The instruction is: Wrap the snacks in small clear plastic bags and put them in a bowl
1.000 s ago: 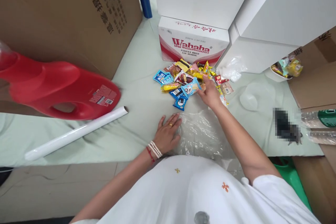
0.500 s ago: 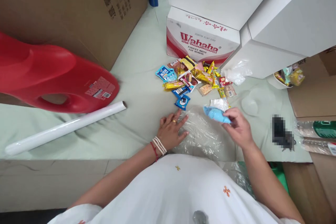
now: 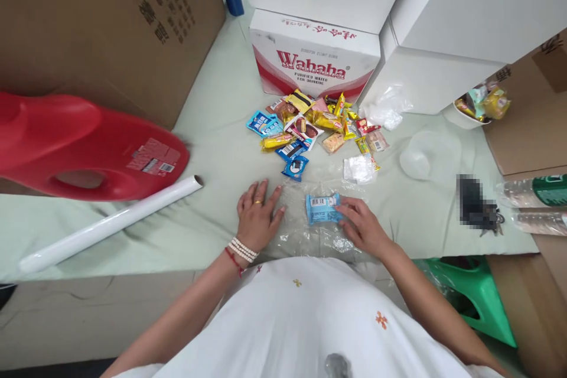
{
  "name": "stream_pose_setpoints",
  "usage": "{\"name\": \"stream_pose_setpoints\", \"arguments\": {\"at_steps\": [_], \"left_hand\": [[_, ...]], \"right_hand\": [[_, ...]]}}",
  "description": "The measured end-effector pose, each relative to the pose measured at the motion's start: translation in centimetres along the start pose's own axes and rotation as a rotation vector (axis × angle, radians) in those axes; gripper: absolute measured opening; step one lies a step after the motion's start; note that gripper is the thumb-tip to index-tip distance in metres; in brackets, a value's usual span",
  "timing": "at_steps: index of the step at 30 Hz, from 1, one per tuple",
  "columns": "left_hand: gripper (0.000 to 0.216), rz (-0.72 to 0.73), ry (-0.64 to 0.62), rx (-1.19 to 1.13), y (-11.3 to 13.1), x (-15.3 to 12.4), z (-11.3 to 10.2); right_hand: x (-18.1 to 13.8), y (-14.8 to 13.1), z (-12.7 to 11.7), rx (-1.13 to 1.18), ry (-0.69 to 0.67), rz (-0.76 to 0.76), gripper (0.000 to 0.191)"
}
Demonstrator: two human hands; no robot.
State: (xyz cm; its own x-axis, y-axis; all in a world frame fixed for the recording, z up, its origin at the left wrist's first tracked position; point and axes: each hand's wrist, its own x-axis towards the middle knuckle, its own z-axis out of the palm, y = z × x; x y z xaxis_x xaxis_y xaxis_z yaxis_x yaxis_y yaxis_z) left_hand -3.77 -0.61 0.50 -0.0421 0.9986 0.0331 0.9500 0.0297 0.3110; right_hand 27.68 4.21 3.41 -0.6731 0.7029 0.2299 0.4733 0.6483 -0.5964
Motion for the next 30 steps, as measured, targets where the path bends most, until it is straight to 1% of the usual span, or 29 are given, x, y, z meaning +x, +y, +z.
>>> {"name": "stream_pose_setpoints", "arguments": {"at_steps": [2,5,7,8,9,10,11,12,13,14,15,16,18,19,21,22,24,26,28,30], "left_hand": [[0.052,-0.018,0.032,0.011,0.4,-0.1,-0.1],[0.053,-0.025,0.069,0.009,0.7,-0.2,-0.4],[0.056,-0.043,0.117,-0.012,0.2,-0.6,-0.9],[0.056,-0.027,0.142,-0.029,-0.3,-1.1,-1.2],[0.057,0.031,0.15,-0.054,-0.9,-1.6,-1.6],[0.057,0.133,0.124,-0.087,-1.6,-2.2,-2.0],[0.059,0.278,0.053,-0.133,-2.2,-2.9,-2.3],[0.061,0.425,-0.057,-0.181,-2.8,-3.5,-2.5],[0.064,0.542,-0.17,-0.221,-3.2,-4.0,-2.7],[0.064,0.617,-0.266,-0.249,-3.5,-4.4,-2.7],[0.061,0.645,-0.329,-0.263,-3.7,-4.6,-2.6],[0.053,0.636,-0.349,-0.269,-3.8,-4.7,-2.4],[0.033,0.587,-0.31,-0.296,-3.9,-4.5,-2.0],[0.027,0.562,-0.284,-0.326,-3.8,-4.2,-1.9],[0.026,0.495,-0.252,-0.411,-3.6,-3.6,-2.1],[0.027,0.446,-0.247,-0.453,-3.5,-3.1,-2.4],[0.029,0.316,-0.246,-0.511,-3.3,-2.0,-3.1],[0.034,0.183,-0.237,-0.501,-2.9,-0.4,-3.5],[0.034,0.074,-0.192,-0.407,-2.3,1.5,-3.4],[0.028,-0.012,-0.105,-0.261,-1.8,3.5,-2.7]], "right_hand": [[1.3,-0.7,0.4,-0.088,-0.029,0.012,0.048],[3.0,-1.2,1.4,-0.155,-0.153,0.009,0.039],[3.0,-1.2,1.2,-0.113,-0.148,0.001,0.041],[2.4,-1.2,0.7,-0.072,-0.118,0.006,0.044],[1.4,-1.3,0.0,-0.029,-0.096,0.016,0.048],[0.1,-1.4,-0.9,0.012,-0.093,0.027,0.052],[-1.4,-1.4,-1.7,0.048,-0.115,0.04,0.056],[-2.9,-1.5,-2.4,0.069,-0.177,0.053,0.06],[-4.5,-1.5,-2.8,0.073,-0.232,0.068,0.063],[-5.9,-1.5,-3.0,0.061,-0.267,0.084,0.063],[-7.1,-1.5,-2.9,0.039,-0.269,0.102,0.058],[-8.1,-1.4,-2.6,0.019,-0.236,0.117,0.047],[-9.1,-1.2,-1.7,0.021,-0.142,0.111,0.027],[-9.1,-1.2,-1.4,0.048,-0.11,0.097,0.024],[-8.5,-1.2,-1.4,0.124,-0.097,0.097,0.023],[-7.9,-1.3,-1.7,0.153,-0.103,0.125,0.023],[-6.2,-1.1,-2.9,0.178,-0.102,0.227,0.025],[-4.3,-0.6,-4.1,0.168,-0.075,0.333,0.028],[-2.2,0.5,-5.1,0.107,-0.064,0.401,0.028],[-0.1,1.7,-5.6,-0.049,-0.114,0.446,0.025]]}}
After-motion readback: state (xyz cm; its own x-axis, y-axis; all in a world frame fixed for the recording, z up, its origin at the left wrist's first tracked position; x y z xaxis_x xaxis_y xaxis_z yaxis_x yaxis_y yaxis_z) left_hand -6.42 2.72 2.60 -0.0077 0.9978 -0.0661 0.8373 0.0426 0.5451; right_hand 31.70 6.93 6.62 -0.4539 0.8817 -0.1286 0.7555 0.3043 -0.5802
